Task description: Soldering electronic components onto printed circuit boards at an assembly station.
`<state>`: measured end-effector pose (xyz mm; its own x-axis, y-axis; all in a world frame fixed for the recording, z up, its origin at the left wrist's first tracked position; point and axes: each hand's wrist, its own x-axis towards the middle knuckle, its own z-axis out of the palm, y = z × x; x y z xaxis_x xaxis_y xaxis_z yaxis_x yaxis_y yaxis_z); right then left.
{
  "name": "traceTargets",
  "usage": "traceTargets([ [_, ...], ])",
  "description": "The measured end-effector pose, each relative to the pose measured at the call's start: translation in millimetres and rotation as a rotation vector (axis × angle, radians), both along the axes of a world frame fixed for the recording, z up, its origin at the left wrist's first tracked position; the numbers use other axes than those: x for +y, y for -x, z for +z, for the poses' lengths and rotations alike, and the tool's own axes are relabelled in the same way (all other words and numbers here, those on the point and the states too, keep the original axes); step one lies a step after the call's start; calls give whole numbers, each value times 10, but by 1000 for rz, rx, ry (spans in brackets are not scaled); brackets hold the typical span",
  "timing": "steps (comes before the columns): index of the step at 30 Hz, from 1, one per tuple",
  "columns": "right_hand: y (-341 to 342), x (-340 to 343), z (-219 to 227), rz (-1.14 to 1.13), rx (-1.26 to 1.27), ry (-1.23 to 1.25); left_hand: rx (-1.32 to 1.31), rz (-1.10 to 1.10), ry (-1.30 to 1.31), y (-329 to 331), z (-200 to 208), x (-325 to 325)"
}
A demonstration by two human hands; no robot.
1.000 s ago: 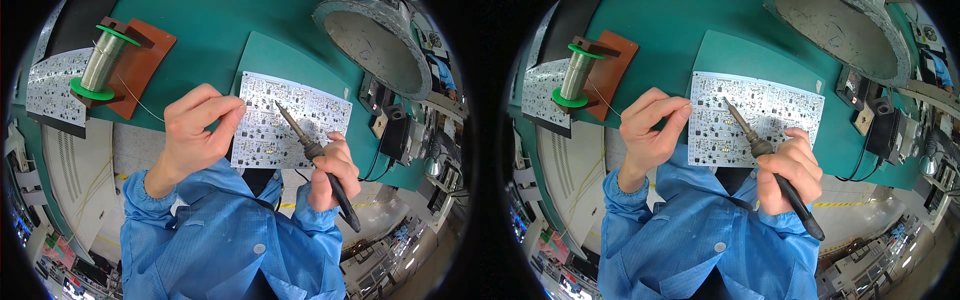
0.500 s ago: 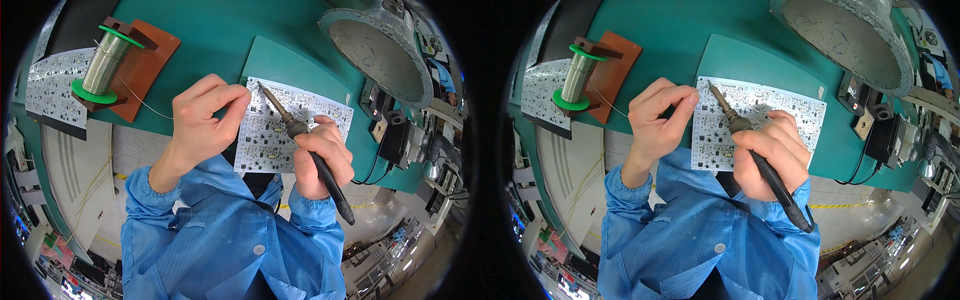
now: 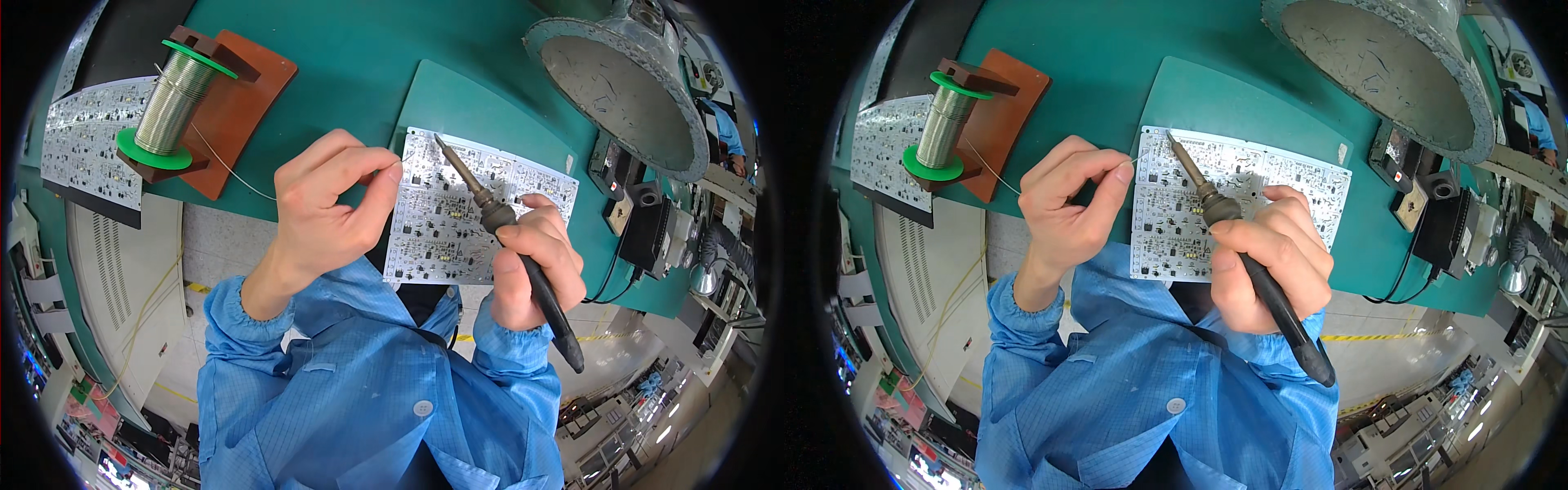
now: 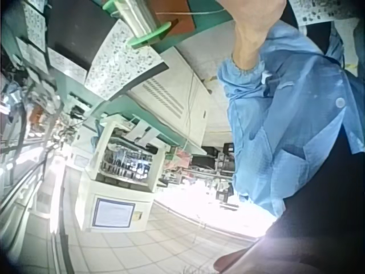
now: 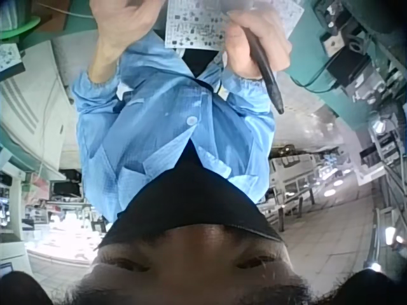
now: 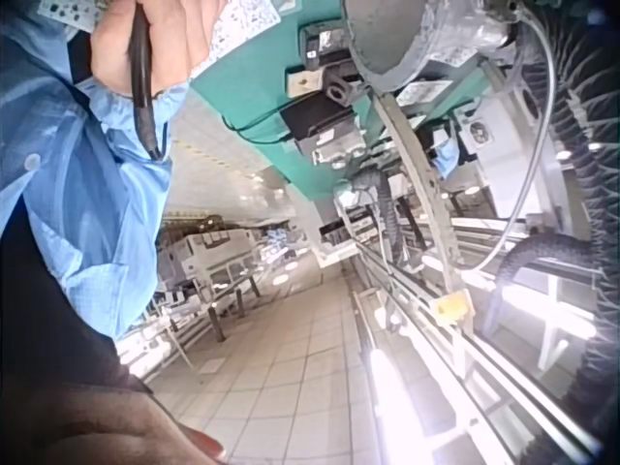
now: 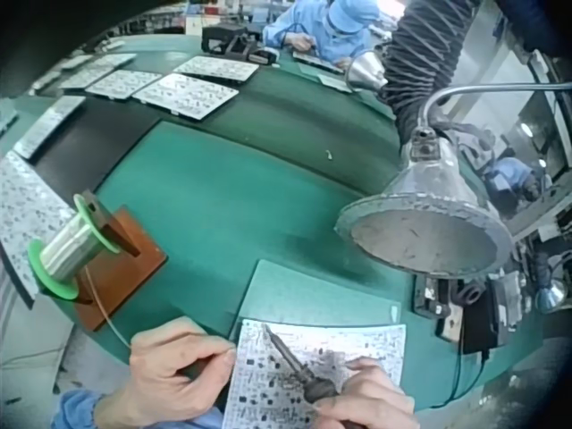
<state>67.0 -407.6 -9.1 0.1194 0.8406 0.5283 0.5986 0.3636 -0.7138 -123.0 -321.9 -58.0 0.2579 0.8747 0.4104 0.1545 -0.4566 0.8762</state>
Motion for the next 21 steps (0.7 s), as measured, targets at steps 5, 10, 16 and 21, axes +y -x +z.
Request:
traceTargets([
  [5, 30, -20, -3, 27, 6, 10, -12, 14, 9, 0, -9, -8],
  [10, 49, -6, -10, 41, 4, 19, -9, 19, -2, -6, -25, -11],
  [16, 60, -3, -15, 51, 4, 35, 5, 25, -42, -14, -50, -1],
  [21, 57, -3, -13, 53, 5, 36, 21, 25, -55, -15, -59, -2],
])
